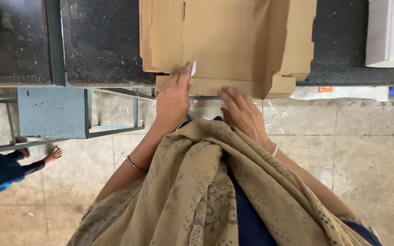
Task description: The person folds flat white cardboard box blanks into open boxes at a workbench, pressing the side panels and corners into shape, and stacks the finished boxes beside the stack of flat blanks. They repeat the folding cycle for successive box blanks.
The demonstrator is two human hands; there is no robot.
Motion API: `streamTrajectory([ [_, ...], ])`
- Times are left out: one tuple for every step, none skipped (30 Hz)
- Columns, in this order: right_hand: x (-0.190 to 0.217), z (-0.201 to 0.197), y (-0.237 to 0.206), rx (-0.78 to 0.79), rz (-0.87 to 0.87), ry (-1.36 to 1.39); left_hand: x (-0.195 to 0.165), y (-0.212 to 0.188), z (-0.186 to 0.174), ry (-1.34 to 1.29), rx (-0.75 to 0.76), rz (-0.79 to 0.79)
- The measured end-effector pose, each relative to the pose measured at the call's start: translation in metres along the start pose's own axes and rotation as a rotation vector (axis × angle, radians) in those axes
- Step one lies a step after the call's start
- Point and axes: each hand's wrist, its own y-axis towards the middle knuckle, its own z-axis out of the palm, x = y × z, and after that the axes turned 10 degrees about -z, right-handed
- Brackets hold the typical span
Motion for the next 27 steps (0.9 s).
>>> streamTrajectory([
  [-0.009, 0.002, 0.004, -0.032, -0.022, -0.074, -0.006, -0.001, -0.003, -0.003, 0.035, -0.076],
  [-0.019, 0.006, 0.011, -0.064, -0.045, -0.147, -0.011, -0.002, -0.007, -0.044, 0.012, -0.054],
  [-0.028, 0.009, 0.016, -0.094, -0.070, -0.219, -0.016, -0.004, -0.011, -0.085, -0.013, -0.033],
  [-0.037, 0.009, 0.020, -0.072, -0.038, -0.199, -0.018, -0.007, -0.015, -0.124, -0.038, -0.012],
  [-0.046, 0.007, 0.023, -0.048, -0.006, -0.177, -0.019, -0.011, -0.019, -0.128, -0.163, 0.084],
  [-0.055, 0.004, 0.024, -0.023, 0.027, -0.155, -0.017, -0.016, -0.024, -0.131, -0.284, 0.180],
  [-0.065, -0.001, 0.027, -0.043, 0.009, -0.121, -0.012, -0.018, -0.028, -0.132, -0.406, 0.280],
  [-0.074, -0.007, 0.030, -0.062, -0.010, -0.082, -0.005, -0.016, -0.030, -0.263, -0.490, 0.209],
  [-0.079, -0.012, 0.030, -0.079, -0.030, -0.041, 0.005, -0.011, -0.032, -0.393, -0.575, 0.135],
  [-0.083, -0.015, 0.031, -0.062, -0.019, -0.056, 0.017, -0.002, -0.032, -0.522, -0.660, 0.060],
  [-0.086, -0.019, 0.031, -0.044, -0.009, -0.071, 0.031, 0.012, -0.032, -0.653, -0.595, -0.020],
  [-0.088, -0.022, 0.032, -0.025, -0.002, -0.089, 0.047, 0.036, -0.029, -0.785, -0.529, -0.097],
  [-0.088, -0.024, 0.032, -0.015, 0.012, -0.090, 0.061, 0.061, -0.024, -0.918, -0.457, -0.173],
  [-0.088, -0.027, 0.031, -0.003, 0.027, -0.092, 0.071, 0.089, -0.013, -0.995, -0.360, -0.198],
  [-0.087, -0.027, 0.032, 0.003, 0.042, -0.097, 0.081, 0.120, -0.002, -1.070, -0.259, -0.216],
  [-0.086, -0.028, 0.032, -0.001, 0.050, -0.105, 0.088, 0.150, 0.009, -1.025, -0.192, -0.231],
  [-0.085, -0.028, 0.032, -0.006, 0.058, -0.112, 0.092, 0.177, 0.019, -0.979, -0.124, -0.245],
  [-0.085, -0.028, 0.032, -0.015, 0.068, -0.122, 0.093, 0.201, 0.029, -0.993, -0.070, -0.127],
  [-0.084, -0.028, 0.032, -0.021, 0.066, -0.114, 0.093, 0.220, 0.036, -1.003, -0.015, -0.008],
  [-0.083, -0.026, 0.032, -0.029, 0.067, -0.108, 0.091, 0.235, 0.041, -1.120, 0.057, -0.037],
  [-0.083, -0.026, 0.032, -0.038, 0.071, -0.104, 0.084, 0.249, 0.043, -1.237, 0.136, -0.066],
  [-0.083, -0.025, 0.032, -0.040, 0.069, -0.094, 0.075, 0.257, 0.044, -1.352, 0.223, -0.097],
  [-0.082, -0.023, 0.032, -0.046, 0.071, -0.089, 0.068, 0.266, 0.043, -1.269, 0.255, -0.177],
  [-0.082, -0.021, 0.032, -0.054, 0.077, -0.084, 0.063, 0.272, 0.043, -1.182, 0.293, -0.253],
  [-0.081, -0.020, 0.032, -0.059, 0.089, -0.095, 0.058, 0.277, 0.044, -1.090, 0.333, -0.329],
  [-0.081, -0.018, 0.031, -0.066, 0.101, -0.105, 0.053, 0.279, 0.042, -1.169, 0.312, -0.261],
  [-0.081, -0.017, 0.031, -0.072, 0.111, -0.113, 0.049, 0.276, 0.040, -1.247, 0.290, -0.192],
])
